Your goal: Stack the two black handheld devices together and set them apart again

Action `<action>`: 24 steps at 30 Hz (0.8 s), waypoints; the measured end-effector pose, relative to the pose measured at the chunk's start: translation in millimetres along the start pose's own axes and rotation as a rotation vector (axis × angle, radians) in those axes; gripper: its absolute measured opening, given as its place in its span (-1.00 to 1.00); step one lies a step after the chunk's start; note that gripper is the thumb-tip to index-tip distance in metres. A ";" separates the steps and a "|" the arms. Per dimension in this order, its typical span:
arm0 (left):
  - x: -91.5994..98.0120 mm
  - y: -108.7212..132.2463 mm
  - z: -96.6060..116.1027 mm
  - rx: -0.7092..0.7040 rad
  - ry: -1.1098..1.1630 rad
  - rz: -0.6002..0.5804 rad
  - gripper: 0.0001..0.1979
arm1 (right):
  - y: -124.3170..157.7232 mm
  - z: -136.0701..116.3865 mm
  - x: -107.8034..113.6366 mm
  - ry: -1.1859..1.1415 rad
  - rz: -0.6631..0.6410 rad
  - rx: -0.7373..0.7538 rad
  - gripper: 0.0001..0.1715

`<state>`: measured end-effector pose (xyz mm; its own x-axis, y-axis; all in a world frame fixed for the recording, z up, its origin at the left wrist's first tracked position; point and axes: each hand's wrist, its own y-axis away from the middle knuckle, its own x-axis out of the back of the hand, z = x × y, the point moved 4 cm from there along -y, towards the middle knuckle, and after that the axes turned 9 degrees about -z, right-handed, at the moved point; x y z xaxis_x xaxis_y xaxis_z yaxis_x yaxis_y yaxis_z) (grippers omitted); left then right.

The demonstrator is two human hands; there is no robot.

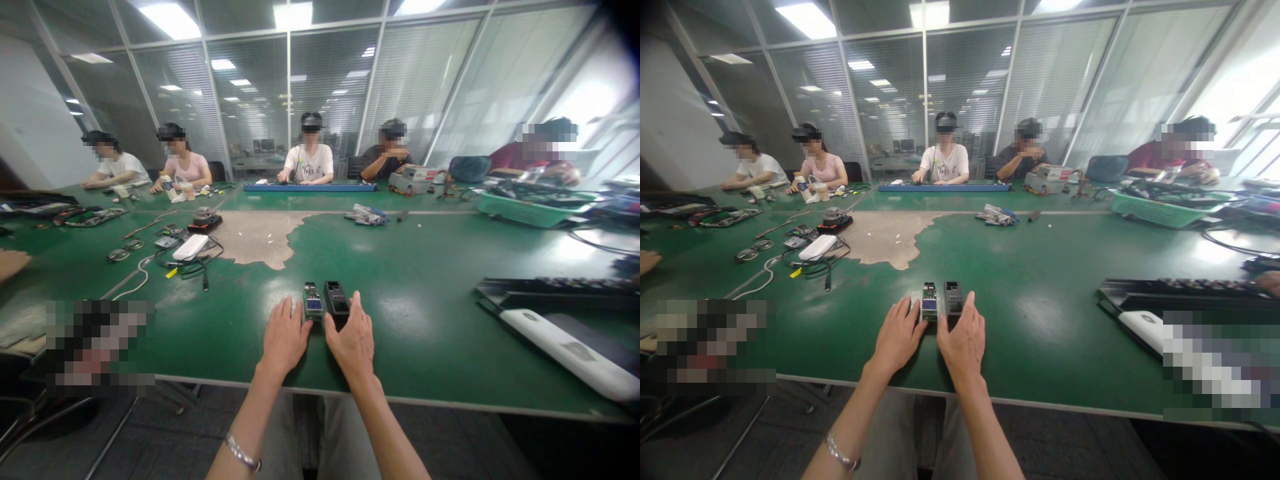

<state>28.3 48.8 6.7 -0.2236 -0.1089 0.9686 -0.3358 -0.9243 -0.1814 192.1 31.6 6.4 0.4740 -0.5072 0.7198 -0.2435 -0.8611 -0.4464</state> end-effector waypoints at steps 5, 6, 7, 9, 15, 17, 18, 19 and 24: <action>-1.5 0.3 0.0 0.000 -0.004 0.006 -0.52 | 0.9 -1.5 0.8 0.008 -0.012 0.001 -0.07; -1.5 0.3 0.2 -0.001 -0.006 0.005 -0.53 | 1.2 -1.6 0.8 0.012 -0.014 -0.002 -0.06; -1.3 0.4 0.5 -0.002 -0.007 0.005 -0.54 | 1.3 -1.6 0.6 0.015 -0.019 -0.008 -0.05; -0.6 0.5 0.9 -0.004 -0.007 0.004 -0.55 | 1.3 -1.2 -0.1 0.016 -0.033 -0.026 -0.01; 2.2 0.8 1.8 0.000 -0.005 -0.006 -0.55 | -0.9 -0.9 3.9 -0.108 0.042 -0.003 -0.03; 2.5 0.9 1.6 0.003 -0.004 -0.008 -0.56 | -1.2 0.5 4.8 -0.189 0.069 0.003 -0.10; 2.4 1.0 1.5 0.003 -0.003 -0.007 -0.56 | -1.3 2.2 4.3 -0.234 0.072 -0.012 -0.15; 2.3 1.1 1.5 0.002 -0.002 -0.005 -0.57 | -1.5 4.5 3.1 -0.281 0.070 -0.037 -0.19; 1.5 1.5 1.1 0.003 -0.002 0.009 -0.56 | -11.9 24.0 -4.5 -0.514 0.062 -0.228 -0.20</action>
<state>28.5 46.9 8.0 -0.2249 -0.1181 0.9672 -0.3313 -0.9242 -0.1899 213.2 45.0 -4.4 0.7902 -0.5232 0.3190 -0.4335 -0.8452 -0.3125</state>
